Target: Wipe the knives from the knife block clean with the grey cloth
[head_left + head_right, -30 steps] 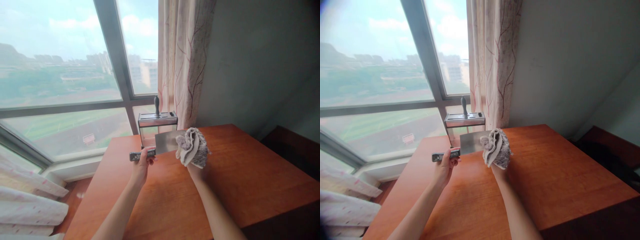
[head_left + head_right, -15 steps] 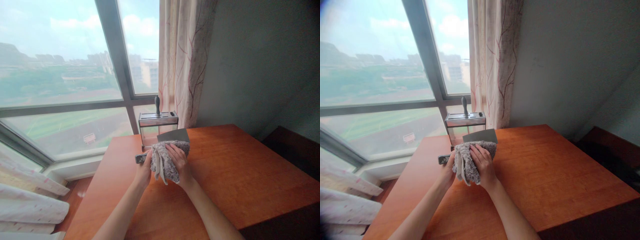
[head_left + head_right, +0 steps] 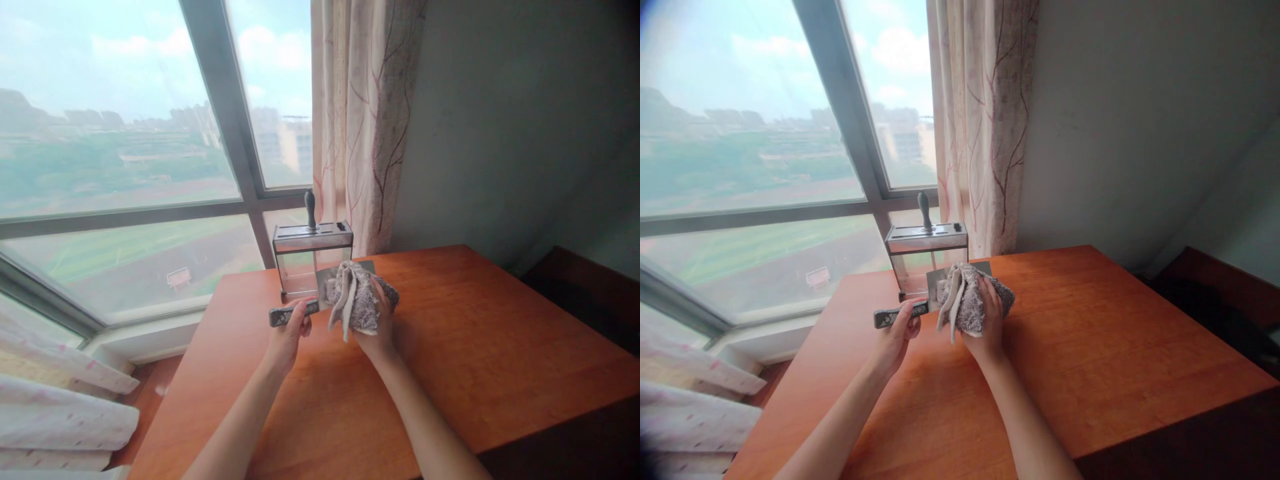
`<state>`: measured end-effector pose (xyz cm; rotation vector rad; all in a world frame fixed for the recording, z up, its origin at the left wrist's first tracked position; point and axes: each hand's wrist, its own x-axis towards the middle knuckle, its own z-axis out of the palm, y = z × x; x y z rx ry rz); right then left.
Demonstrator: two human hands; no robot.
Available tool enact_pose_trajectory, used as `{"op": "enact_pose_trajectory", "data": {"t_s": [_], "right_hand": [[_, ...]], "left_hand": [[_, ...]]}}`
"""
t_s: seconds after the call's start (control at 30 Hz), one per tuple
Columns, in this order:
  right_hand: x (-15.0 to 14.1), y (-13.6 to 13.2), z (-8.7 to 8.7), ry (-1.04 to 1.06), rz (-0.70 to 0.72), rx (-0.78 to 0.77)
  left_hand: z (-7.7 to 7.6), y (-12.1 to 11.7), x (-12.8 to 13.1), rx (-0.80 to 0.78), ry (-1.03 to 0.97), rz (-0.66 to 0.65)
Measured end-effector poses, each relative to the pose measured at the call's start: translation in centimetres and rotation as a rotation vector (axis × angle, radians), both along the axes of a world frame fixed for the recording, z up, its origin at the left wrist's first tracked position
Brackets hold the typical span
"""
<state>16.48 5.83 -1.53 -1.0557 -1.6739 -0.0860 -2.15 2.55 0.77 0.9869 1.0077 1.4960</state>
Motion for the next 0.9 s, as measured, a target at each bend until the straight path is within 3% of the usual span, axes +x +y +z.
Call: {"op": "enact_pose_trajectory", "data": {"t_s": [0.1, 0.23, 0.37, 0.57, 0.77, 0.9], "right_hand": [[-1.4, -1.2, 0.8, -0.093, 0.096, -0.049], [-2.4, -2.4, 1.7, -0.312, 0.233, 0.007], [-1.8, -2.3, 2.2, -0.391, 0.259, 0.029], [0.6, -1.0, 2.3, -0.251, 0.163, -0.001], [1.7, 1.3, 0.1, 0.060, -0.051, -0.007], [0.9, 1.4, -0.5, 0.094, -0.068, -0.020]], "left_hand": [[0.0, -0.1, 0.2, -0.024, -0.029, -0.012], [0.5, -0.3, 0.4, -0.081, -0.162, 0.028], [0.8, -0.4, 0.5, -0.077, -0.196, 0.053], [0.6, 0.0, -0.1, -0.046, -0.156, 0.013], [0.5, 0.2, -0.7, 0.023, -0.158, 0.038], [0.4, 0.2, -0.6, -0.004, -0.162, 0.025]]}}
